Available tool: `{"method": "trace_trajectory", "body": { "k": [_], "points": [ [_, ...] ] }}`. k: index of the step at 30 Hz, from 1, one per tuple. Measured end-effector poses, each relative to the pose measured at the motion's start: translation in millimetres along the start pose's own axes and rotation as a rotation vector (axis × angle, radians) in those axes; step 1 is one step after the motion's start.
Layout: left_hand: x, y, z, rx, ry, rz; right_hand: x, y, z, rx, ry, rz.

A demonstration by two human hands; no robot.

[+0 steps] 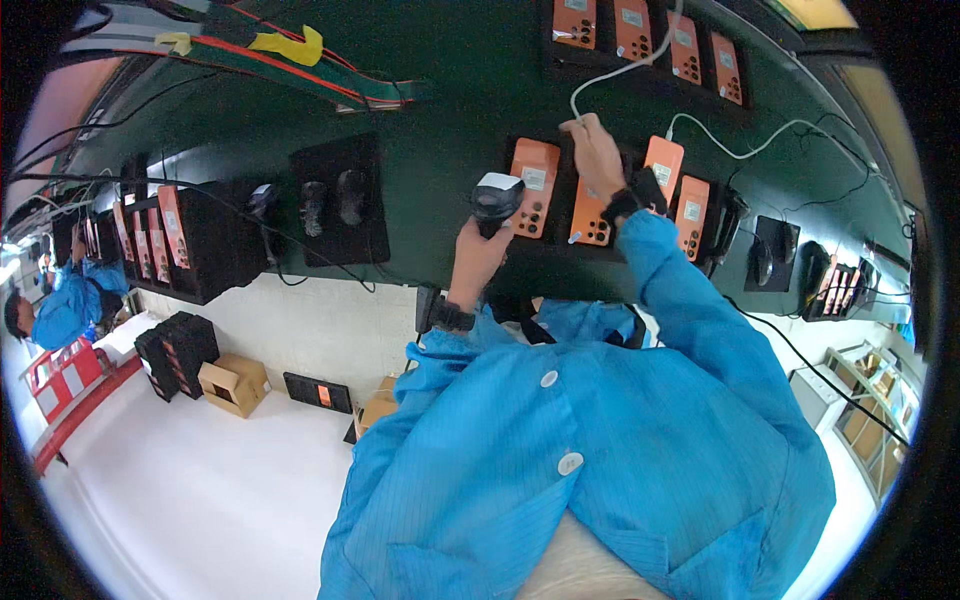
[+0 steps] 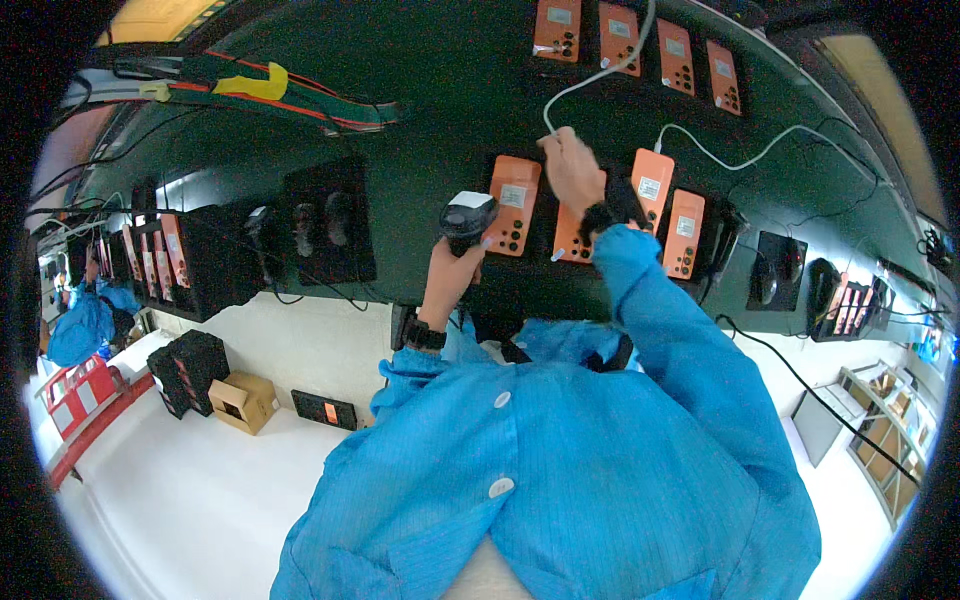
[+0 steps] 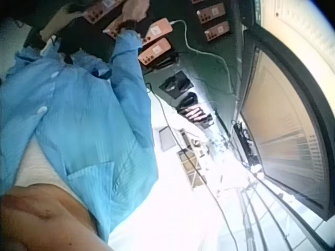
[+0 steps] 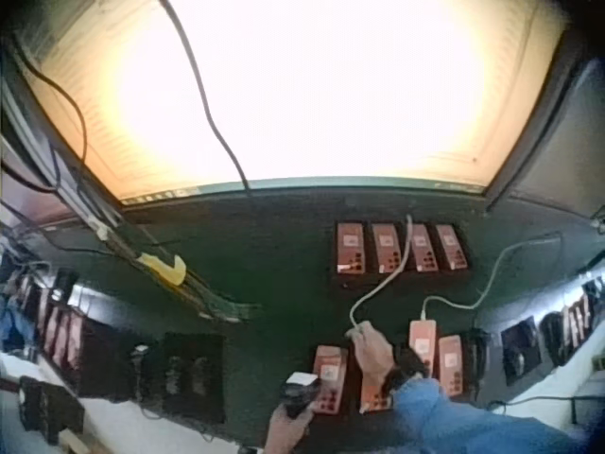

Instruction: Scanning barcodes on multiple smartphones and connecting them to charging cables at a factory workstation.

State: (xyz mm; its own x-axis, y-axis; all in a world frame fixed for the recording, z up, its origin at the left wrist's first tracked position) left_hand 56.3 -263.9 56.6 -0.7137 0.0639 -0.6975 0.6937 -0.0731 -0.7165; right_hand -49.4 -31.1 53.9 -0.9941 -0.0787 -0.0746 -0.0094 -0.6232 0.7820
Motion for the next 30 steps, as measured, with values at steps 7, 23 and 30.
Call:
{"method": "trace_trajectory", "body": {
  "k": [7, 23, 30],
  "points": [
    [-14, -9, -44, 0.158, 0.256, 0.161, -68, -64, 39, -0.525, 0.104, 0.342],
    [-7, 6, -118, 0.214, 0.161, 0.174, -65, -80, 36, -0.436, 0.015, 0.483],
    [-4, -3, -137, 0.197, 0.15, 0.281, -64, -100, 36, -0.565, -0.026, 0.561]
  ]
}}
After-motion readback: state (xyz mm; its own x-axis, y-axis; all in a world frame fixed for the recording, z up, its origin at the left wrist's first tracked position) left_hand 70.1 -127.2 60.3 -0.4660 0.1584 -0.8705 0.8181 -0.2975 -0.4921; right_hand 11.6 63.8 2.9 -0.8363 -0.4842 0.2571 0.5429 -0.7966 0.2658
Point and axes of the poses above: each hand's wrist, its own x-axis towards the middle knuckle, its own z-axis out of the back of the hand, y = z × x, the point moved 2 cm from there along x, towards the middle knuckle, and after that the axes turned 10 degrees about z, right-handed, at the moved point
